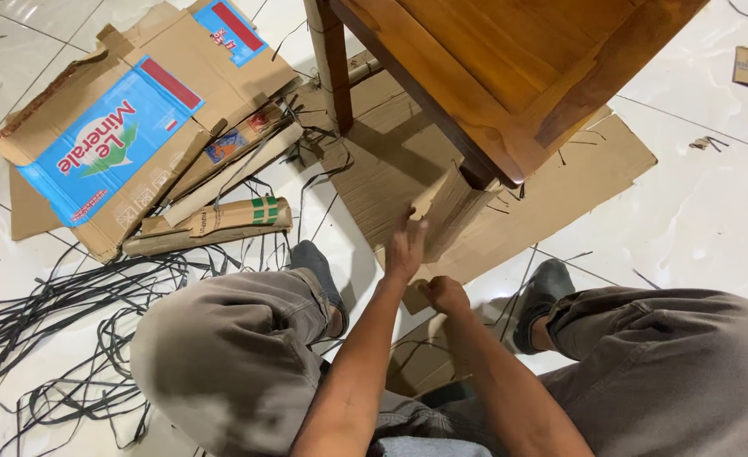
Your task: Wrapping a wooden furniture leg with cardboard and securing it with plastic straps
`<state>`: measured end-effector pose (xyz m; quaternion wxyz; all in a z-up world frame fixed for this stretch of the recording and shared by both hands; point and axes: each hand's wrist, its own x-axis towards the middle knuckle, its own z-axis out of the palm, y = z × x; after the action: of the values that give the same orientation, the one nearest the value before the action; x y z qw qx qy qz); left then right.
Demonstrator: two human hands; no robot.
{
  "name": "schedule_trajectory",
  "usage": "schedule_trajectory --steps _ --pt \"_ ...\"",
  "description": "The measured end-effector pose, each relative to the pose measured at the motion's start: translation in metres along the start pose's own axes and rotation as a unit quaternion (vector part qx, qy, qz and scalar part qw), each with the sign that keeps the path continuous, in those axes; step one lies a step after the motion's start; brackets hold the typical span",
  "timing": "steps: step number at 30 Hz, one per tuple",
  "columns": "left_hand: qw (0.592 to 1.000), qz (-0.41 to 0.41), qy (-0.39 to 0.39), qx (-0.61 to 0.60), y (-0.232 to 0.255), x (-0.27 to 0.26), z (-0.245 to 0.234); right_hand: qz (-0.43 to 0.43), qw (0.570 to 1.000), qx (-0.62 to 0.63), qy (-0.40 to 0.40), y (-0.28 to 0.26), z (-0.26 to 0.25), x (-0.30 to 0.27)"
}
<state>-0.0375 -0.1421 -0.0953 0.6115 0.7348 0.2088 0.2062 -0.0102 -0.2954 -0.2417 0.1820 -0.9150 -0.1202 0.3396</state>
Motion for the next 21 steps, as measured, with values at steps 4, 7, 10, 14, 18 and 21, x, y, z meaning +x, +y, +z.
schedule_trajectory --steps 4,7,10,14,18,21 --pt "0.997 -0.039 0.050 0.037 -0.028 0.006 -0.013 -0.058 0.997 -0.041 -0.031 -0.003 0.012 0.010" --pt "0.988 -0.049 0.089 0.120 -0.046 0.010 -0.027 -0.134 0.981 -0.129 -0.052 -0.038 -0.005 -0.018" --pt "0.975 -0.013 0.172 0.143 -0.044 0.008 -0.047 -0.106 0.992 -0.009 -0.067 -0.069 -0.015 -0.039" --pt "0.941 -0.028 0.263 0.213 -0.090 0.012 -0.073 -0.120 0.992 0.016 -0.022 -0.089 -0.002 -0.036" --pt "0.918 -0.098 0.296 0.247 -0.136 0.019 -0.104 -0.147 0.986 0.077 0.009 -0.101 0.015 -0.028" --pt "0.902 -0.194 0.273 0.273 -0.113 0.012 -0.131 -0.168 0.978 0.120 0.025 -0.122 0.013 -0.037"
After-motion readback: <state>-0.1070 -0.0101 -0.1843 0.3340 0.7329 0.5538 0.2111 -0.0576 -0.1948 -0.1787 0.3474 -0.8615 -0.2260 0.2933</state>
